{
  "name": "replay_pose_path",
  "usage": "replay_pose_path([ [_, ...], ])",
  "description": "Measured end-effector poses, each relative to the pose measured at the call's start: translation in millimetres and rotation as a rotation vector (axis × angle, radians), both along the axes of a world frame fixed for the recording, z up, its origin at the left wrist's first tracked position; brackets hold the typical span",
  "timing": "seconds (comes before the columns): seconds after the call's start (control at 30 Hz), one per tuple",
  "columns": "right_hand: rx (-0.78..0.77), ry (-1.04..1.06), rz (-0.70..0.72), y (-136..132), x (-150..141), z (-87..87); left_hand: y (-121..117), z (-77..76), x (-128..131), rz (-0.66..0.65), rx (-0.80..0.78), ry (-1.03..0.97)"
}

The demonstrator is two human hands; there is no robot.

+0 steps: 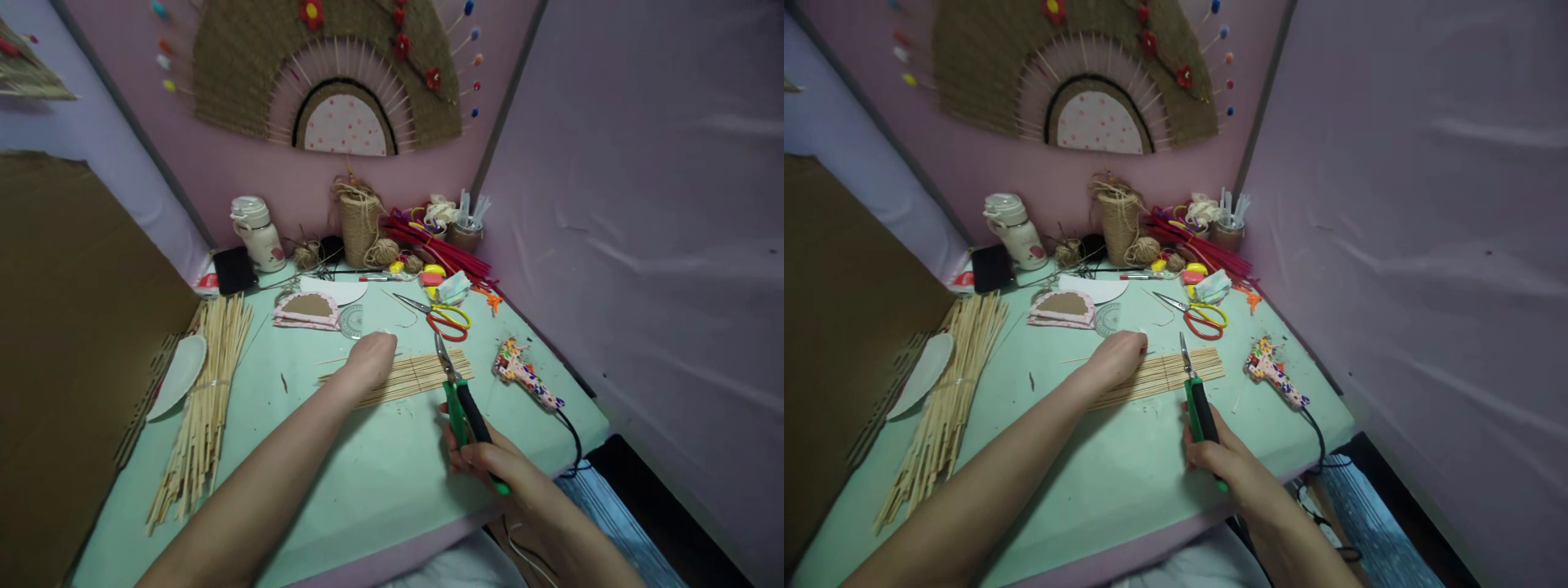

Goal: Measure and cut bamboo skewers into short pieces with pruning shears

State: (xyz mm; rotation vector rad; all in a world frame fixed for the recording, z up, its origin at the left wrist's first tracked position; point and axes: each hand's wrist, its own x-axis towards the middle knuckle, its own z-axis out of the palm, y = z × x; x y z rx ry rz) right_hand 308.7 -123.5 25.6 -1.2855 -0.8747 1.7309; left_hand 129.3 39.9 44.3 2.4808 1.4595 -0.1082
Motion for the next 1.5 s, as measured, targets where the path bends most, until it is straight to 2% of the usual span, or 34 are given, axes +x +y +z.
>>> replay_pose_path([
  [0.17, 0.017, -0.016, 0.018, -1.1, 2.2, 1.3, 1.7, -3.0, -4.7, -0.044, -0.042, -0.062],
  [0.27, -0.007, -0.018, 0.029, -2.2, 1.3, 4.0, 4.9, 2.1, -9.9, -0.066, -0.062, -0.122],
  [0.47, -0.026, -0.002, 0.072, -2.8, -4.0, 15.4, 10.3, 30.7, -29.1, -0.001, -0.048, -0.317],
  [0.57, -0.018, -0.06, 0.162, -0.6, -8.8, 23.9, 6.3, 45.7, -36.2, 0.021, -0.05, -0.366],
  [0.7, 0.019, -0.133, 0.206, 2.7, -15.5, 30.8, 0.0, 55.7, -38.5, -0.008, -0.063, -0.422],
  [0.8, 0.03, -0.112, 0.158, 3.5, -17.8, 29.7, -1.3, 56.6, -38.9, -0.017, -0.081, -0.513],
  [0.93, 0.035, -0.092, 0.174, 4.7, -16.0, 25.3, -0.3, 55.0, -39.9, -0.057, -0.067, -0.584],
  [1.27, 0.086, -0.097, 0.146, 13.9, -18.7, 26.7, -6.6, 60.3, -37.6, -0.16, -0.041, -0.539],
  [1.5, 0.104, -0.116, 0.17, 18.0, -21.7, 31.1, -4.6, 56.0, -39.8, -0.171, -0.055, -0.528],
])
